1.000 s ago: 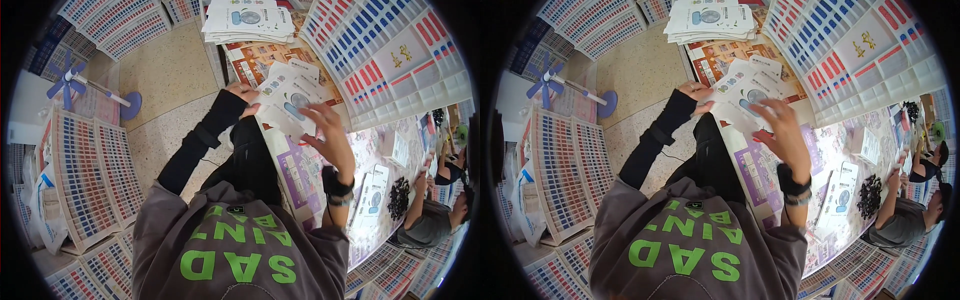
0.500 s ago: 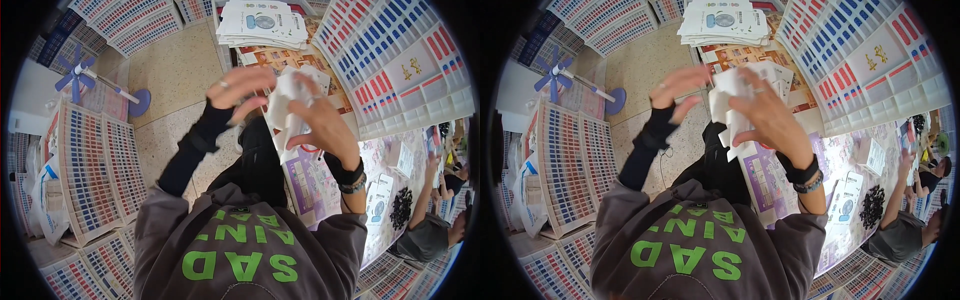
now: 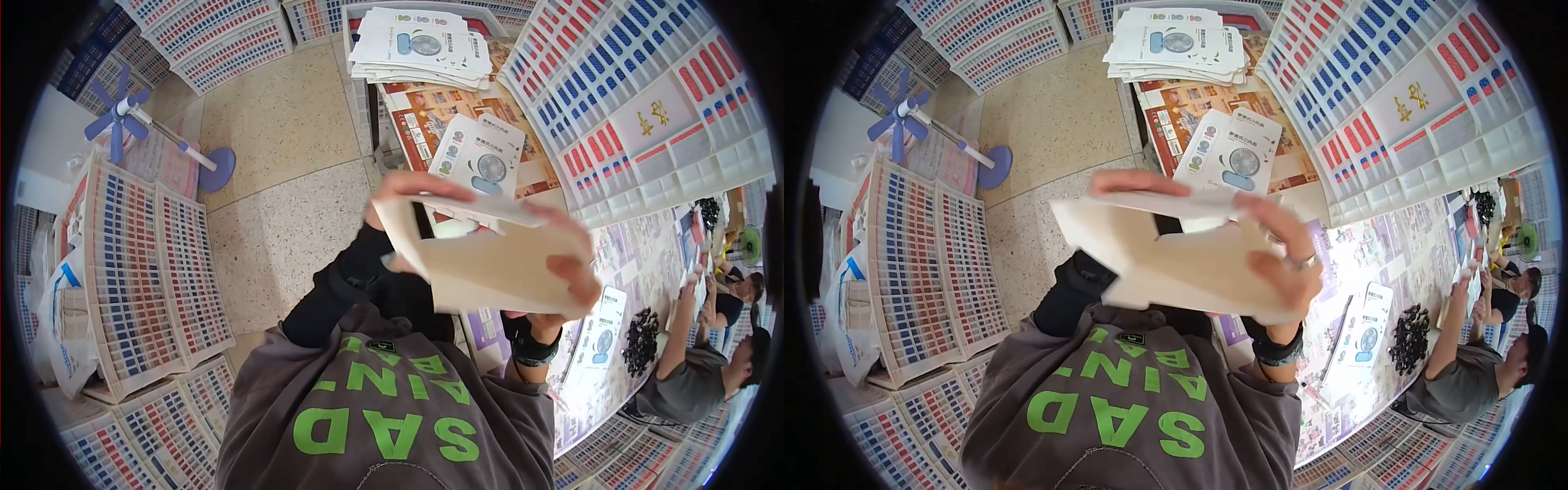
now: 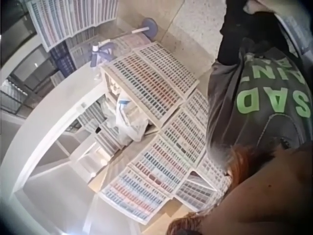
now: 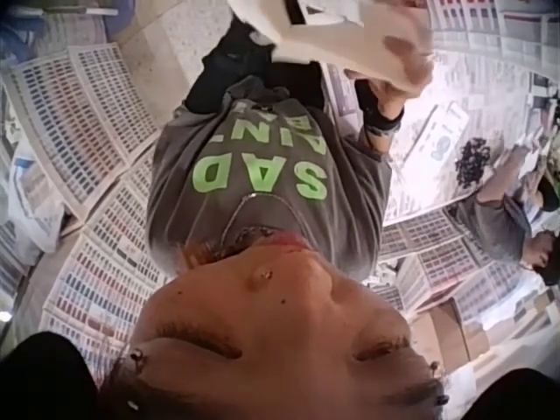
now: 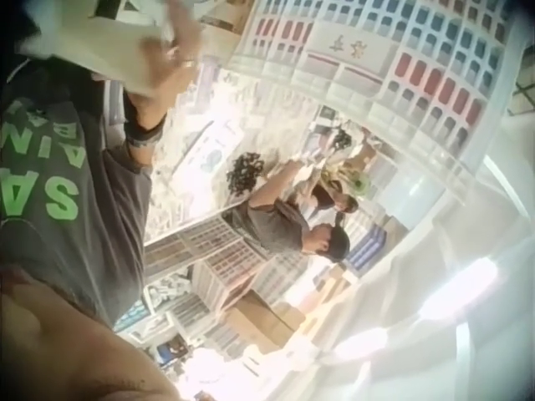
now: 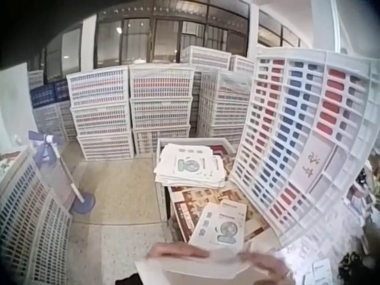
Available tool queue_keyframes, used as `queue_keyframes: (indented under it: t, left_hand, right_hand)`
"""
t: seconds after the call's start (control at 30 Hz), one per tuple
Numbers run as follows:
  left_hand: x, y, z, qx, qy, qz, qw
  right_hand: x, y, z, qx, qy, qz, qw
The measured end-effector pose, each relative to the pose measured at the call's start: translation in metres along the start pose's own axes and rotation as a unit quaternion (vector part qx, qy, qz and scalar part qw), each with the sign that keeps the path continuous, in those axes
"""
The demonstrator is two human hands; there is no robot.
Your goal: The person folds a white cardboard box by hand, pressing the flaps into place, and then picks up a new flat cardboard sheet to repeat the process.
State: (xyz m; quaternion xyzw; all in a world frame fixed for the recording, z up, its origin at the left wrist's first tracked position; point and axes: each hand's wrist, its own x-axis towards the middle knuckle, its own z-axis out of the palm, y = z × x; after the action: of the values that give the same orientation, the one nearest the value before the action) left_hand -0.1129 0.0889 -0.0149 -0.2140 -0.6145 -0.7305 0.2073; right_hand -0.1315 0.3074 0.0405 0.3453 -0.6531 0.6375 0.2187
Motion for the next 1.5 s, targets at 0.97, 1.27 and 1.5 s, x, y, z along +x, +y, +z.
queue_keyframes:
  t: [0.97,1.27,1.5]
  left_hand:
    - [-0.025,0.016,0.015,0.28,0.054,0.259,0.923]
    - [-0.027,0.041,0.016,0.318,-0.039,0.2,0.926]
    - [-0.031,0.055,0.014,0.368,0.096,0.203,0.902]
  right_hand:
    - [0.03,-0.035,0.03,-0.23,-0.202,-0.189,0.933]
    - [0.041,-0.041,0.029,-0.147,-0.467,0.148,0.859]
    - [0.015,-0.039,0.017,-0.321,0.013,-0.173,0.931]
